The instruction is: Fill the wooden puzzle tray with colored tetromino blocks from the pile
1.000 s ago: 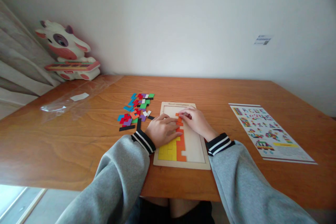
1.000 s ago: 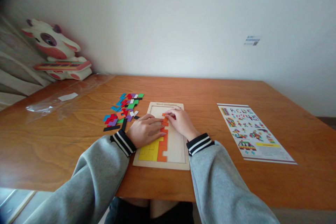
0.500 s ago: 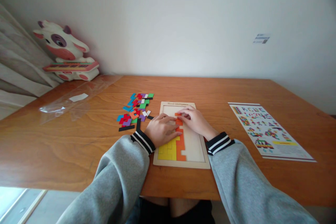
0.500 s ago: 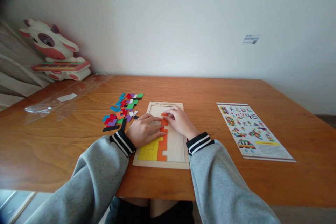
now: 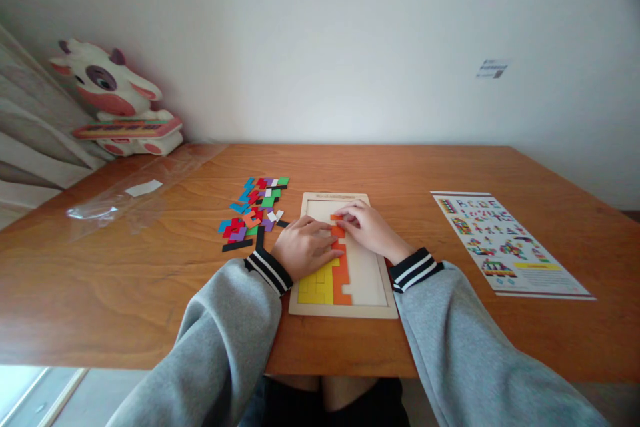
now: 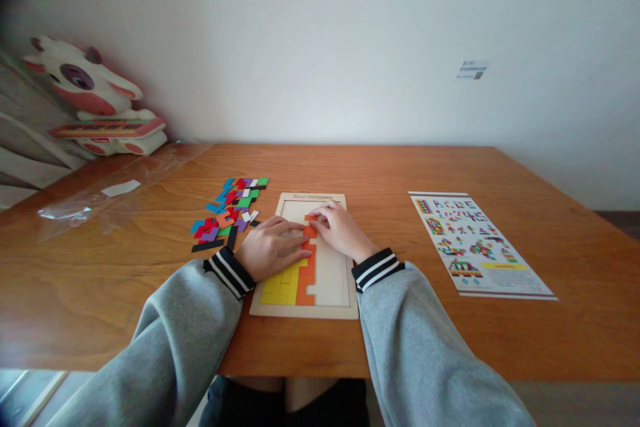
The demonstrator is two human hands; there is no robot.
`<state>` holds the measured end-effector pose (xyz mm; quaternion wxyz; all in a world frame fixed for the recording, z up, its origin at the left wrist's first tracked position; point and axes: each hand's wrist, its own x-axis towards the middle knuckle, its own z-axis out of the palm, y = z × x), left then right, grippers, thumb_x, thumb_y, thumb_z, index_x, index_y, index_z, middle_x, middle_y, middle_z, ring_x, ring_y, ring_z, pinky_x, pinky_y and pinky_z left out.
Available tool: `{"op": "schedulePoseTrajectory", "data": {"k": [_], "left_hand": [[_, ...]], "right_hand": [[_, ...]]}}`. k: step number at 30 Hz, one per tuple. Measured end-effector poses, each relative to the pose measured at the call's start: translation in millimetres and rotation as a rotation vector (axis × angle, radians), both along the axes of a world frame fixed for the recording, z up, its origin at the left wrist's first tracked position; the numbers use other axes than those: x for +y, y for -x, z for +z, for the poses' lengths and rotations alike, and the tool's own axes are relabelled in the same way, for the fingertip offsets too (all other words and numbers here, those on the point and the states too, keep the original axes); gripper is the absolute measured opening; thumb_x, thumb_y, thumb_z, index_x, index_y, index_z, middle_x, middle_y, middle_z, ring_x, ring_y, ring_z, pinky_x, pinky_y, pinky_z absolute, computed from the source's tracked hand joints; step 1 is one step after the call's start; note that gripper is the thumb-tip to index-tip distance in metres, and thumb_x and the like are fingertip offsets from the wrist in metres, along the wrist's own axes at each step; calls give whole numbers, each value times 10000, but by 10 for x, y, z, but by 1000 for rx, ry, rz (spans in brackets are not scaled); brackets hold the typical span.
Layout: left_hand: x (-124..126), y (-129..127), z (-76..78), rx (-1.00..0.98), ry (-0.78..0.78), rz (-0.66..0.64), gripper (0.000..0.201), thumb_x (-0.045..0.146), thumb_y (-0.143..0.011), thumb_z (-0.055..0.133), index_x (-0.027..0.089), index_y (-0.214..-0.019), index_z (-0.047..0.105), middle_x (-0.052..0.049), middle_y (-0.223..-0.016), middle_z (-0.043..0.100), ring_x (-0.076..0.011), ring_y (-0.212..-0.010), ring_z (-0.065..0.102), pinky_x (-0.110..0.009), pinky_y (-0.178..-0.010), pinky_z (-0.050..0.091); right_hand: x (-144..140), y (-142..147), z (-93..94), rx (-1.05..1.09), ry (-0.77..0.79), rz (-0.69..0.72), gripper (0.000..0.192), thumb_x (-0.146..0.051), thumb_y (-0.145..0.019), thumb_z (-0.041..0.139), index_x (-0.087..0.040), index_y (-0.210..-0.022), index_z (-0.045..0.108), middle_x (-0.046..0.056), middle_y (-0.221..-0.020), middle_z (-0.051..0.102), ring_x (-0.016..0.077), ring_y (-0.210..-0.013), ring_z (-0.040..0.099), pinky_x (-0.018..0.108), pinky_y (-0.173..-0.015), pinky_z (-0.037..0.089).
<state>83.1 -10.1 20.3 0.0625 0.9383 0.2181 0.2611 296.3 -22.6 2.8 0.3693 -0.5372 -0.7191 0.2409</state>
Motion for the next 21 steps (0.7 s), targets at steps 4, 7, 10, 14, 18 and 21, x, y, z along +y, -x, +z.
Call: {"op": "schedulePoseTrajectory", "data": {"k": [4,7,10,14,18,21], "left_hand": [[-2,1,11,1,7,-1,260,438,-888,616,244,-978,764,-81,-1070,711,-205,-934,624,-366,-883,526],[0,4,5,-5,8,-5,255,434,-887,618,244,-974,764,-82,-1064,711,-209,-934,624,-368,-879,525],[5,5,-15,-17,15,-9,249,433,-883,625,250,-980,763,-80,-1052,714,-213,-943,623,-365,-873,525],[9,4,-42,-14,12,6,261,441,-880,629,244,-988,762,-78,-1048,715,-214,-950,620,-364,-873,526],[6,9,-32,2,13,8,268,447,-887,616,244,-985,762,-78,-1058,714,-213,-944,619,-365,-874,522],[1,15,-9,23,8,11,274,452,-897,598,245,-977,760,-72,-1068,711,-211,-939,620,-360,-877,517]], "right_hand": [[-2,-6,-15,15,-19,10,144,-192,-888,615,-182,-1004,699,86,-1045,609,156,-826,645,354,-815,558],[-4,-11,-23,10,-35,14,151,-205,-892,610,-185,-1013,698,84,-1041,611,152,-820,641,340,-790,564],[-4,-13,-23,-3,-42,17,152,-199,-894,603,-186,-1011,699,82,-1026,613,151,-812,635,329,-771,564],[-7,-7,-15,-11,-27,7,153,-193,-892,602,-174,-1012,696,85,-1031,610,152,-805,632,333,-768,559],[-22,2,-7,-12,-42,5,152,-223,-897,605,-184,-1013,695,84,-1032,612,155,-813,626,327,-757,556],[-32,6,-9,-11,-45,4,153,-235,-899,605,-188,-1011,698,83,-1034,611,159,-834,627,319,-760,554]]}}
